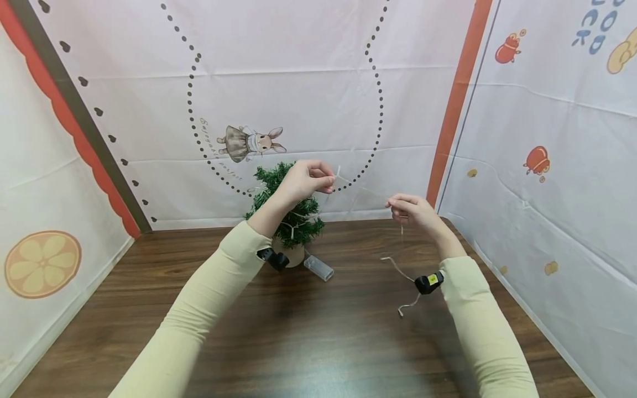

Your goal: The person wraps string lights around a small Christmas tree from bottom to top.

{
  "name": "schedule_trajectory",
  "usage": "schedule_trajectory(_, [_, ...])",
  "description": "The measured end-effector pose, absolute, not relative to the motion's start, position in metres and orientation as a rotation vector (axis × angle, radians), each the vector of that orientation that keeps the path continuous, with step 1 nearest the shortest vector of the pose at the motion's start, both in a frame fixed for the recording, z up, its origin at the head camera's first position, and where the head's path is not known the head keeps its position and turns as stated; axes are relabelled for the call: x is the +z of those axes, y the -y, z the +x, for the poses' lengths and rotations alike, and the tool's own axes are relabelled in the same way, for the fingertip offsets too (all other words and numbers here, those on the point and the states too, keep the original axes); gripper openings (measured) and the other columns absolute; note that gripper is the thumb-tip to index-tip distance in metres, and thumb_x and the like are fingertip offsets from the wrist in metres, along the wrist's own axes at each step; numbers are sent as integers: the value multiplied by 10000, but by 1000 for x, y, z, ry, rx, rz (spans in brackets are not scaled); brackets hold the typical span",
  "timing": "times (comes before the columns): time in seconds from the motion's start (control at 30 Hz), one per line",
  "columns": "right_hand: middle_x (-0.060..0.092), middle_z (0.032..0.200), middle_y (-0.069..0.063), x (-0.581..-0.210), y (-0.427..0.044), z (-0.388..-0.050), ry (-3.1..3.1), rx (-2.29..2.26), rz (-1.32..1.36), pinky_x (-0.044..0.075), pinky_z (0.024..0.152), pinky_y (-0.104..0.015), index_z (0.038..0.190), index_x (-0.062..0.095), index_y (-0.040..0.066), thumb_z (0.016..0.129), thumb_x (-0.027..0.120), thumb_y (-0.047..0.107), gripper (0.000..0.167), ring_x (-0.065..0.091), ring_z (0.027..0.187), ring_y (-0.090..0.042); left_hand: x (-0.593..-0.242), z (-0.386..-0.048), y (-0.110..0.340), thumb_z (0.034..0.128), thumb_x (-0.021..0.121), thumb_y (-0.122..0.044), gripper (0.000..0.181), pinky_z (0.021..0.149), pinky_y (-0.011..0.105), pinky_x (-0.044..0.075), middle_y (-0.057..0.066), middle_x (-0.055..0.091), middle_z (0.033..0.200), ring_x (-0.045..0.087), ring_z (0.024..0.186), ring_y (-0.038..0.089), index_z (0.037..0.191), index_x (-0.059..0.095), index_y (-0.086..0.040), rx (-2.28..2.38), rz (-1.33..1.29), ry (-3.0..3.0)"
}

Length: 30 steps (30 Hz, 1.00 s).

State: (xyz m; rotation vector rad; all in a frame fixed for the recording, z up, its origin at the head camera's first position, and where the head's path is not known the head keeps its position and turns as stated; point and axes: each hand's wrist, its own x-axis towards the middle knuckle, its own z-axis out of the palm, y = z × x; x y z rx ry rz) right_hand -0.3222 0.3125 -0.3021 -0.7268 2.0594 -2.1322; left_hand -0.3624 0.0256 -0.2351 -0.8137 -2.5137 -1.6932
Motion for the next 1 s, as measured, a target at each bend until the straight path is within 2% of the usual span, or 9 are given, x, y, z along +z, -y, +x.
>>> schedule_trajectory(0.17, [494,671,33,-305,-325,-320,-2134,-2147,-705,399,573,-230,900,693,132,999,457,100,258,429,594,-119,-232,-361,-19,906,654,-184,98,787,334,544,62,731,917,713,771,155,926,668,-88,-1641,-792,2504])
schedule_trajectory(0.27, [509,671,33,-307,-331,-318,-2129,-2187,-689,373,559,-230,904,696,111,993,476,106,238,434,599,-103,-232,-360,-17,908,650,-171,82,773,311,545,82,729,932,707,748,124,918,668,-92,-1625,-785,2487])
schedule_trajectory(0.43, [562,720,20,-310,-343,-313,-2002,-2241,-747,420,541,-193,940,689,58,996,460,80,237,467,620,-78,-230,-359,-15,908,639,-115,59,608,205,501,120,725,926,716,747,151,907,662,-60,-1651,-799,2442])
schedule_trajectory(0.57, [624,819,16,-314,-350,-311,-1942,-2243,-786,479,595,-159,993,674,59,996,447,51,228,545,692,-53,-227,-358,-14,905,639,-107,65,483,203,380,120,726,922,722,781,186,914,649,-43,-1644,-825,2437])
schedule_trajectory(0.67, [648,864,13,-316,-354,-309,-1917,-2260,-769,503,638,-156,1016,668,64,987,458,32,214,584,743,-46,-223,-355,-13,910,635,-114,81,514,201,416,116,724,922,722,793,183,929,640,-35,-1628,-825,2447])
schedule_trajectory(0.8, [646,897,26,-319,-361,-307,-1956,-2233,-735,515,687,-167,1063,652,72,990,442,21,228,594,789,-51,-217,-353,-11,916,621,-92,71,706,236,552,154,703,953,717,784,174,938,627,-25,-1684,-803,2434])
schedule_trajectory(0.9, [641,918,39,-321,-368,-305,-1988,-2222,-687,514,701,-172,1087,654,83,992,443,31,237,590,805,-50,-215,-353,-9,921,610,-75,43,798,294,566,190,686,975,717,786,188,923,609,-32,-1753,-783,2401])
schedule_trajectory(1.0, [645,912,42,-323,-376,-302,-1983,-2232,-658,517,697,-175,1074,675,94,992,447,33,250,592,797,-48,-214,-353,-6,932,593,-79,41,794,301,565,190,679,952,718,799,208,913,590,-43,-1779,-774,2380])
